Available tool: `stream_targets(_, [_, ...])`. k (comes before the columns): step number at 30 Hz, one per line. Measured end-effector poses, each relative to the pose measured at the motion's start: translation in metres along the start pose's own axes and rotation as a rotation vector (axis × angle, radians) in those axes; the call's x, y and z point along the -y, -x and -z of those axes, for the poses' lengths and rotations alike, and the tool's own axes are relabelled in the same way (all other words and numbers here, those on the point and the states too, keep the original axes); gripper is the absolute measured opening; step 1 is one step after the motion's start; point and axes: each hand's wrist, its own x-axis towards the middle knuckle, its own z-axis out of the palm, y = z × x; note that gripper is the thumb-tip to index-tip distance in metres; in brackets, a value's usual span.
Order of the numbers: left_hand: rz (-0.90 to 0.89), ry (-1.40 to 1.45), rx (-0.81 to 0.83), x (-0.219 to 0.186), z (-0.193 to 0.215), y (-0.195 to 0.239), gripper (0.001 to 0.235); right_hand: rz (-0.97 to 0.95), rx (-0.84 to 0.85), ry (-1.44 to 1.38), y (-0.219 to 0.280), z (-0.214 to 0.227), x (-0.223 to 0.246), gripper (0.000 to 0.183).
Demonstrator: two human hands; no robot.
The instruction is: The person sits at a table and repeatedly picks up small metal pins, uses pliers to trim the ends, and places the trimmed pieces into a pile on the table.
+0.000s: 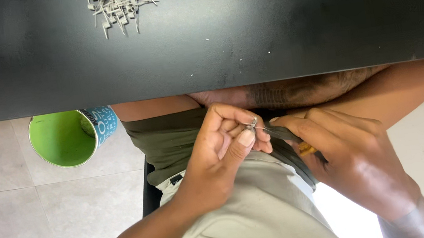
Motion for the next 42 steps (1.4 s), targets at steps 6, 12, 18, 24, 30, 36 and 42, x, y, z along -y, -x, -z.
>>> stream_targets(6, [-0.411, -0.061, 0.116, -0.004, 0.0, -0.007, 0.013, 0.093, -0.149, 0.087, -0.007, 0.008, 0.013, 0.04])
stream_targets(12, [-0.679, -0.171, 0.167, -0.019, 0.009, -0.011, 0.008, 0.153, -0.347, 0.204, -0.021, 0.005, 0.03, 0.039])
stream_targets(18, [-0.727, -0.166, 0.141, -0.034, 0.018, -0.01, 0.011, 0.154, -0.389, 0.257, -0.026, -0.003, 0.04, 0.051])
stream_targets(24, [-0.845, -0.259, 0.099, -0.04, 0.027, -0.009, 0.009, 0.162, -0.437, 0.241, -0.033, -0.011, 0.051, 0.047])
stream_targets(30, [-1.008, -0.371, -0.023, -0.037, 0.028, -0.005, 0.01, 0.096, -0.412, 0.248, -0.04, -0.007, 0.071, 0.047])
stream_targets(36, [-0.968, -0.313, 0.062, -0.036, 0.027, 0.003, 0.013, 0.186, -0.362, 0.215, -0.044, 0.009, 0.062, 0.042])
stream_targets(42, [-0.865, -0.3, 0.244, -0.04, 0.033, 0.001, 0.018, 0.209, -0.349, 0.325, -0.043, 0.01, 0.055, 0.038])
